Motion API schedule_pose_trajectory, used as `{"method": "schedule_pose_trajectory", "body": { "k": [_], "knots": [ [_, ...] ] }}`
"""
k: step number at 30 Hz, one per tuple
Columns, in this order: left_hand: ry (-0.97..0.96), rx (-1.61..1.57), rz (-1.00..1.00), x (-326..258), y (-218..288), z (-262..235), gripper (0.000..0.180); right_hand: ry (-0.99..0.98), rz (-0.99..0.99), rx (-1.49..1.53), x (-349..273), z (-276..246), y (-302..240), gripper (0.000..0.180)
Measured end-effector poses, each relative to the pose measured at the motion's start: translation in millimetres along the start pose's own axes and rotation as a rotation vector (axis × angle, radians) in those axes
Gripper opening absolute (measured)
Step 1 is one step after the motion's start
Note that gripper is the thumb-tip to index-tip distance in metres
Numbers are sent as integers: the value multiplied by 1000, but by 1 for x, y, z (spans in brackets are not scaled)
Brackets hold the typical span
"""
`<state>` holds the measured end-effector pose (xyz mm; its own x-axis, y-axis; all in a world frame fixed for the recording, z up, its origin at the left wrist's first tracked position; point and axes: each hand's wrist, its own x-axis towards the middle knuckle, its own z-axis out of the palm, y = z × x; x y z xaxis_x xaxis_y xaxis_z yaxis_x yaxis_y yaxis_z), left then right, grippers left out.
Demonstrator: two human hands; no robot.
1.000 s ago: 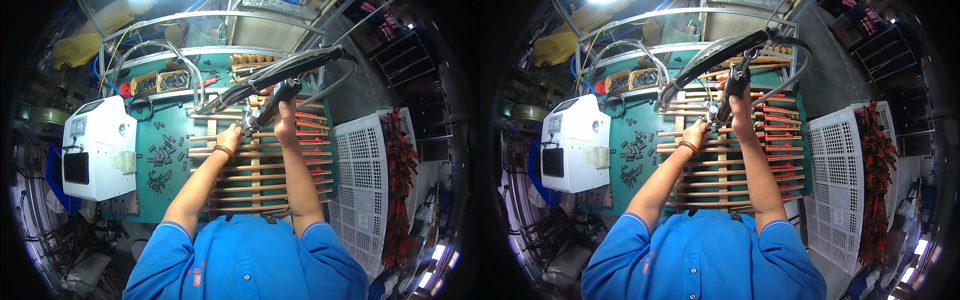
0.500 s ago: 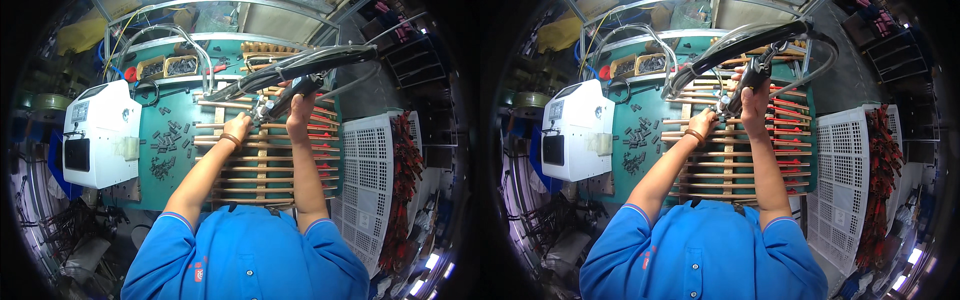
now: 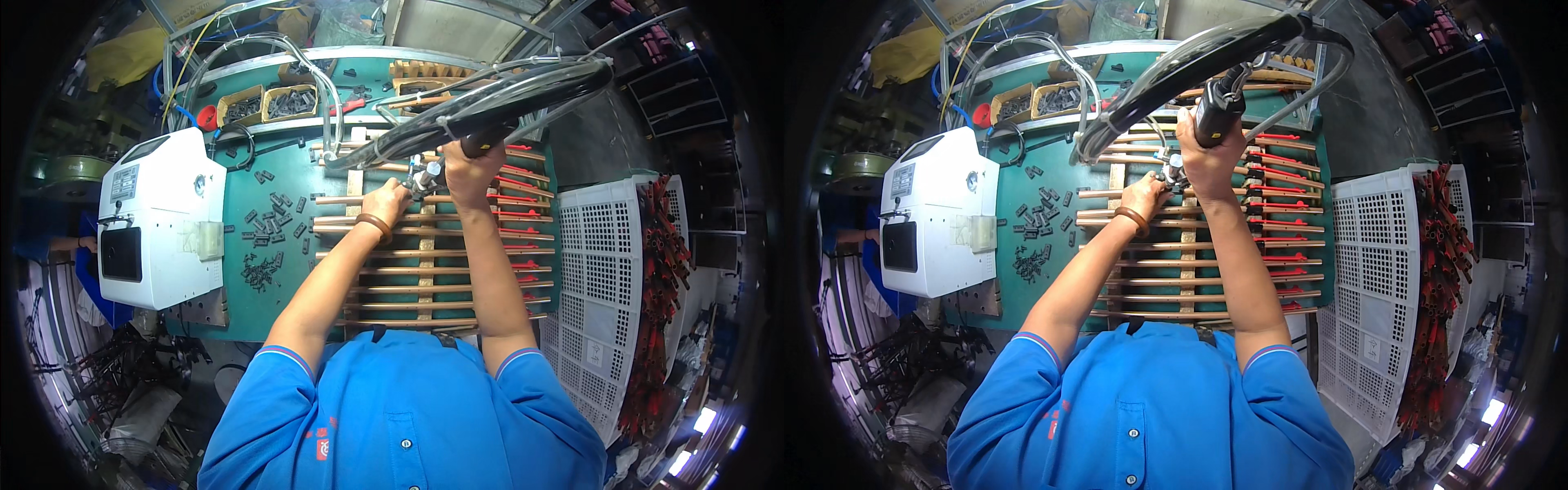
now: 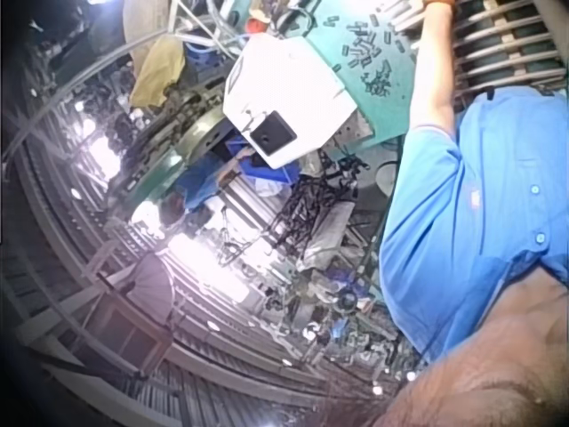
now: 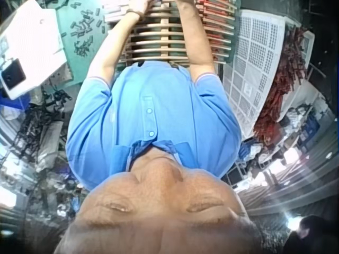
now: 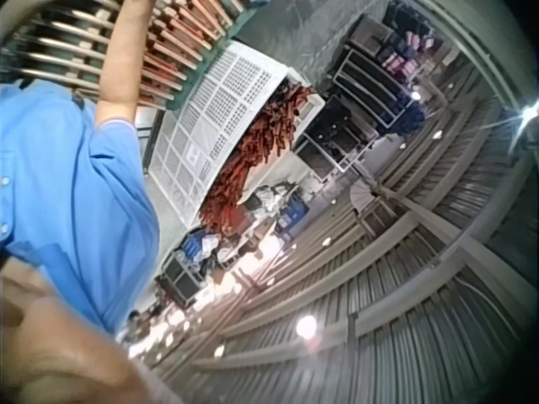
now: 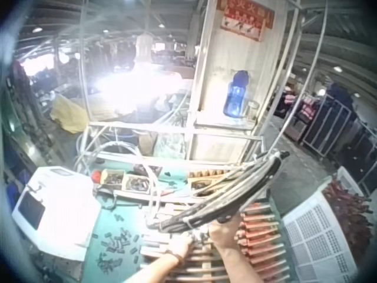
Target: The person assembles broom handles by attaching red plastic heads to wooden dowels using a handheld pneumatic tool. They retrieve finished units from a white basket, place them on a jig, and then use the tool to secure the heads onto the dowels.
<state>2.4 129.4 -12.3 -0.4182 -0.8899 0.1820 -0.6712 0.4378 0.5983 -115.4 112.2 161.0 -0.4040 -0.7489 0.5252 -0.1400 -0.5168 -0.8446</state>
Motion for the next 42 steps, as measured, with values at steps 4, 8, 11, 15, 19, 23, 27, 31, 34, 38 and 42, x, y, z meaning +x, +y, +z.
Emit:
{"method": "schedule_pose_trajectory", "body": {
  "k": [4, 8, 11, 15, 19, 23, 27, 31, 34, 38, 42],
  "knots": [
    [-32, 11, -23, 1, 1, 0, 16, -73, -143, -88, 4, -5, -2, 26],
    [-70, 60, -35, 1, -2, 3, 17, -162, 32, 29, 9, -3, -11, 24],
    [-70, 54, -34, 0, 1, 0, 18, -229, 195, 133, 15, 1, -24, 23],
    [-25, 41, -60, -1, 2, 3, 17, -146, 94, 13, 11, 2, -10, 21],
    [-29, -15, -53, -1, 2, 0, 16, -139, 0, -54, 10, -5, -13, 21],
    [25, 4, -14, -3, 6, -1, 12, -133, 163, 215, 15, -10, -14, 25],
    [59, -41, 20, -5, 8, -1, 10, -136, 60, 73, 16, -11, -13, 26],
    [44, -23, 22, -3, 6, -1, 12, -102, 98, 129, 15, -12, -11, 29],
    [52, -28, 24, -3, 6, 0, 11, -87, 108, 141, 14, -11, -9, 30],
    [58, -62, 20, -5, 7, -2, 7, -77, 79, 107, 11, -11, -7, 31],
    [50, -34, 21, -4, 7, -1, 8, -87, 73, 63, 8, -12, -3, 32]
  ]
}}
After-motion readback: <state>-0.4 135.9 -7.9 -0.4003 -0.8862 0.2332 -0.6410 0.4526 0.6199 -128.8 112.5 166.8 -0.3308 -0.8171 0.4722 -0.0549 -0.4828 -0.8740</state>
